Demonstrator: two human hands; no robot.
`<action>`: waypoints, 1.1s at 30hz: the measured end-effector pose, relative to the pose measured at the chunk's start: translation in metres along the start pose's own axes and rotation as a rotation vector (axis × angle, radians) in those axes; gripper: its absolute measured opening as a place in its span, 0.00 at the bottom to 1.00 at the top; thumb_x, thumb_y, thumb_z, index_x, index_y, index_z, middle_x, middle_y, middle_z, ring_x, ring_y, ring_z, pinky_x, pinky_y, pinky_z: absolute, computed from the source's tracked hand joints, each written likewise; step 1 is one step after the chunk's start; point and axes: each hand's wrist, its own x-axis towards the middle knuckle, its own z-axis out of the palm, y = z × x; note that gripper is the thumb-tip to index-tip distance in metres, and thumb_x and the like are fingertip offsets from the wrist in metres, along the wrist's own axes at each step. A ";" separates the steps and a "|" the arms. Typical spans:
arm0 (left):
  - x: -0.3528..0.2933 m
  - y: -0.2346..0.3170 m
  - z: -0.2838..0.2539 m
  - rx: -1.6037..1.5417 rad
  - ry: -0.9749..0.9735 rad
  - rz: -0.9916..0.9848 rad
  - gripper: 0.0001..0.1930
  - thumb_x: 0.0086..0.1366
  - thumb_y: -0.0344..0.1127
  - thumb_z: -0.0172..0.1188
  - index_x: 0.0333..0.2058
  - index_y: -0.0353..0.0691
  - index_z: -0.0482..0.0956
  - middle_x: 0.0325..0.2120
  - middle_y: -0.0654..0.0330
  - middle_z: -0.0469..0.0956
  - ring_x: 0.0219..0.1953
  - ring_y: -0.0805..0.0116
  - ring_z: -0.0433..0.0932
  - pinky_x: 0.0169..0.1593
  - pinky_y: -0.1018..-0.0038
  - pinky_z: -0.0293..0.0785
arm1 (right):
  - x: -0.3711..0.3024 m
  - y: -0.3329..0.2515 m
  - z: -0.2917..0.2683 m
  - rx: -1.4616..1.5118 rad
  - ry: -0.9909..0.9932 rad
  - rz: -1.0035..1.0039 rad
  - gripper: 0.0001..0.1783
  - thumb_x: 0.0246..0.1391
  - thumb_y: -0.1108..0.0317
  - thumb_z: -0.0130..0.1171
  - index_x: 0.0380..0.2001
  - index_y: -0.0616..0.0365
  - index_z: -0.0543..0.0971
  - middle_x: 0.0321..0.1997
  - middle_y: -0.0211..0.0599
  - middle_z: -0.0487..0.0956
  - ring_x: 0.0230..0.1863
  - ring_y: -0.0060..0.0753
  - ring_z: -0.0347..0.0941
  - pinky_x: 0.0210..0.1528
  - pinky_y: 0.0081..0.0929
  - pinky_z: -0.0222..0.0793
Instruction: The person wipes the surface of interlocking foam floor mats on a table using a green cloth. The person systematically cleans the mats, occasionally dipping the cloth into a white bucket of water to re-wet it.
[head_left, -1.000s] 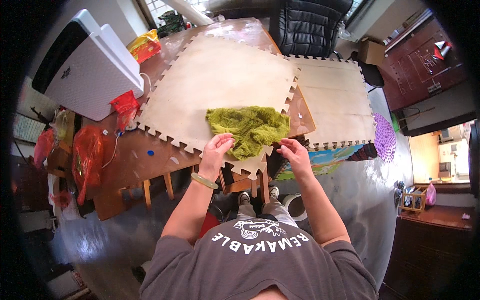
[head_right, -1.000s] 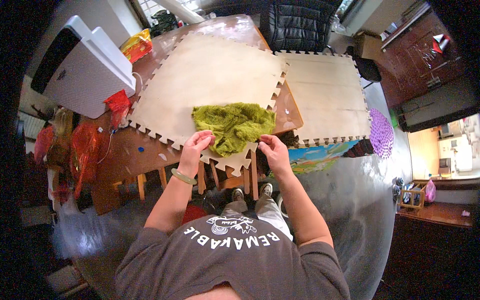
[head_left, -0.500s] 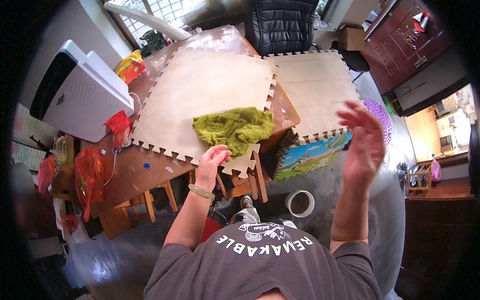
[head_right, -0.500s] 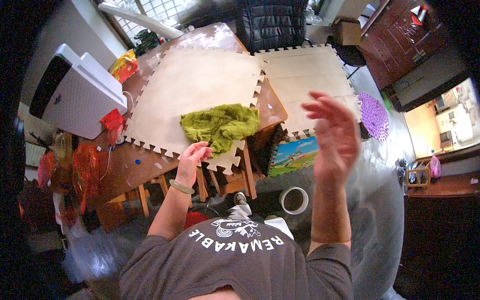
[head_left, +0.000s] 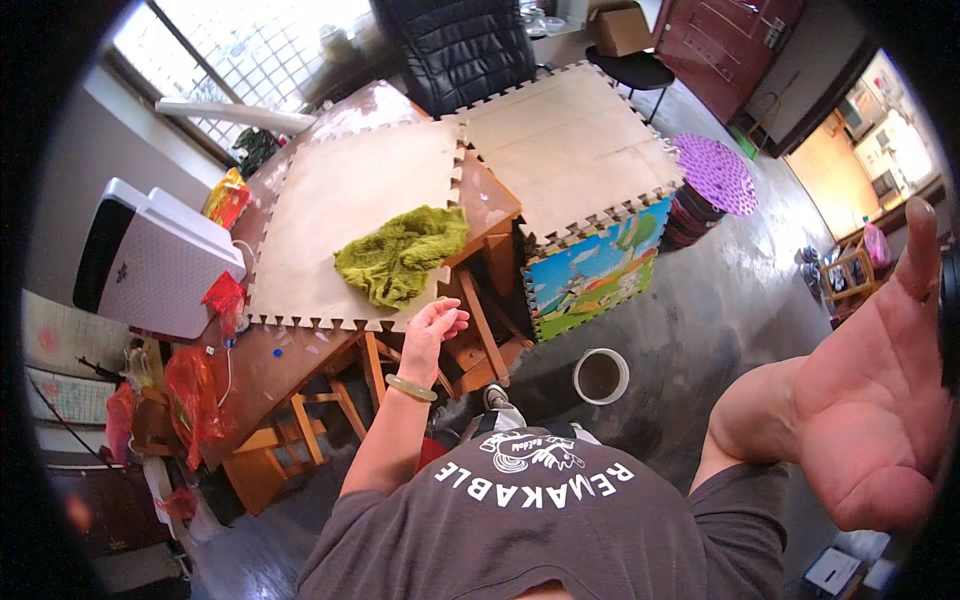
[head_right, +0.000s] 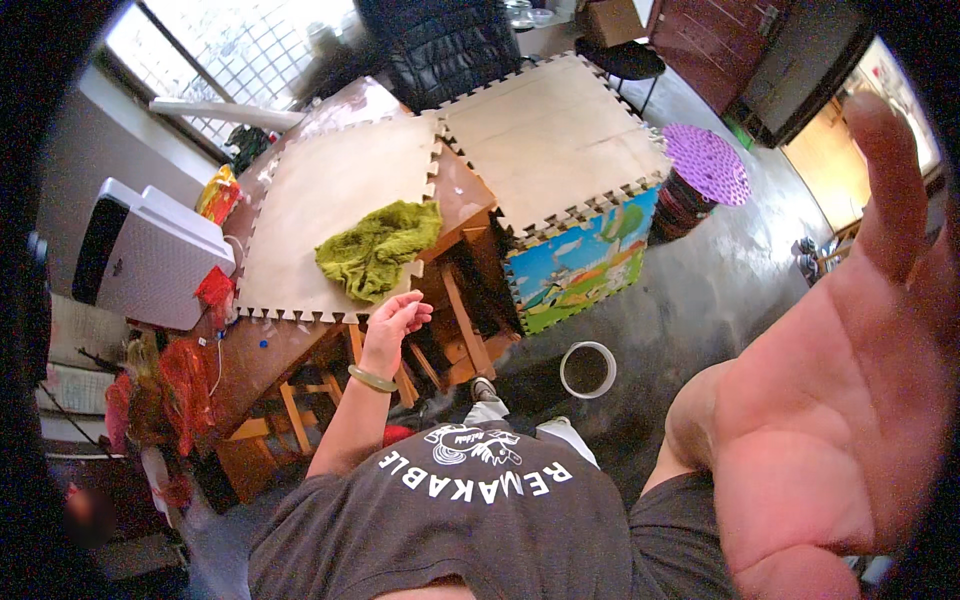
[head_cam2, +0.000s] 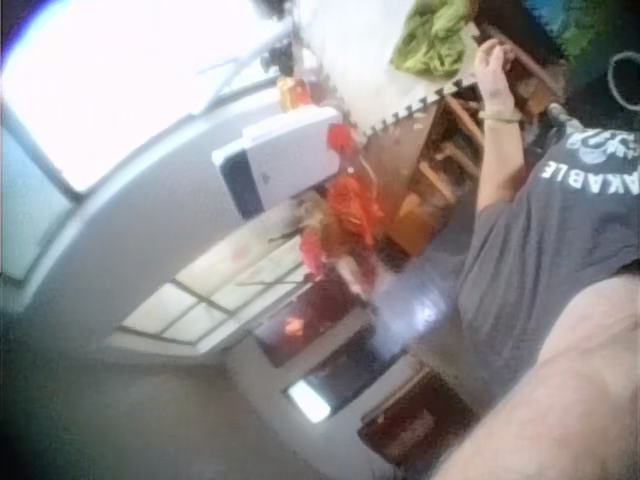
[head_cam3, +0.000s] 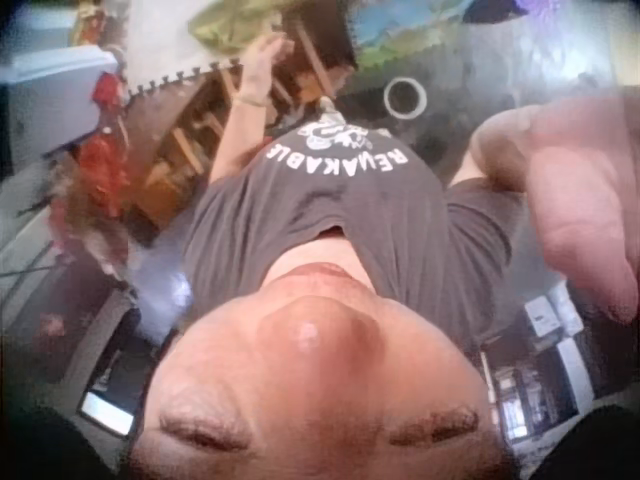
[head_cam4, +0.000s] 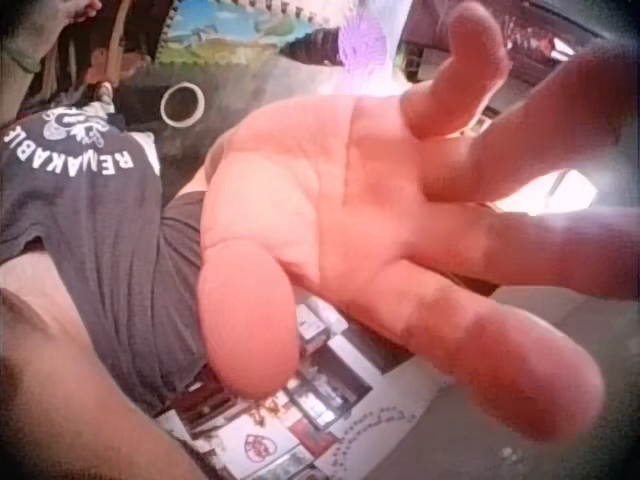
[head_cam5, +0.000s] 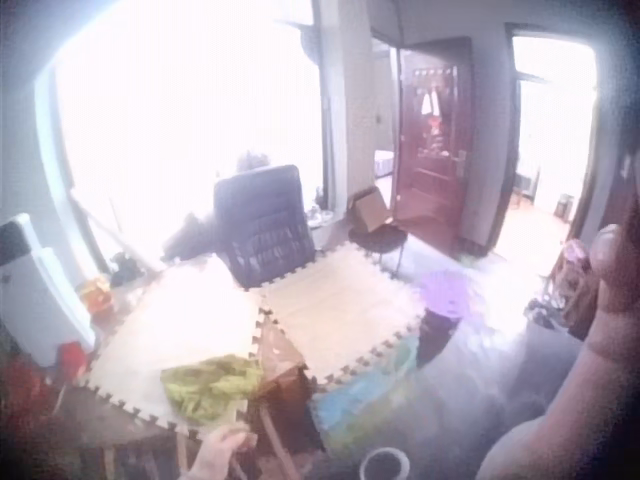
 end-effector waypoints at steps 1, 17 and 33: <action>-0.005 -0.003 0.010 0.007 -0.004 0.003 0.11 0.68 0.34 0.53 0.47 0.38 0.76 0.37 0.61 0.81 0.37 0.75 0.78 0.44 0.78 0.70 | -0.003 -0.008 -0.010 -0.006 0.009 0.000 0.28 0.61 0.53 0.52 0.55 0.64 0.70 0.59 0.62 0.68 0.55 0.46 0.72 0.52 0.35 0.68; -0.063 -0.029 0.205 0.121 -0.331 -0.077 0.11 0.69 0.33 0.52 0.47 0.36 0.75 0.38 0.59 0.80 0.39 0.72 0.78 0.46 0.77 0.73 | -0.069 -0.115 -0.181 -0.244 0.233 0.358 0.27 0.60 0.49 0.54 0.50 0.64 0.72 0.57 0.54 0.71 0.56 0.39 0.70 0.51 0.33 0.66; -0.001 -0.025 0.200 0.195 -0.450 -0.030 0.07 0.68 0.33 0.54 0.36 0.36 0.77 0.36 0.58 0.81 0.37 0.73 0.78 0.47 0.76 0.72 | -0.161 -0.102 -0.122 -0.163 0.230 1.148 0.11 0.62 0.71 0.54 0.46 0.62 0.76 0.41 0.34 0.78 0.42 0.22 0.76 0.47 0.20 0.69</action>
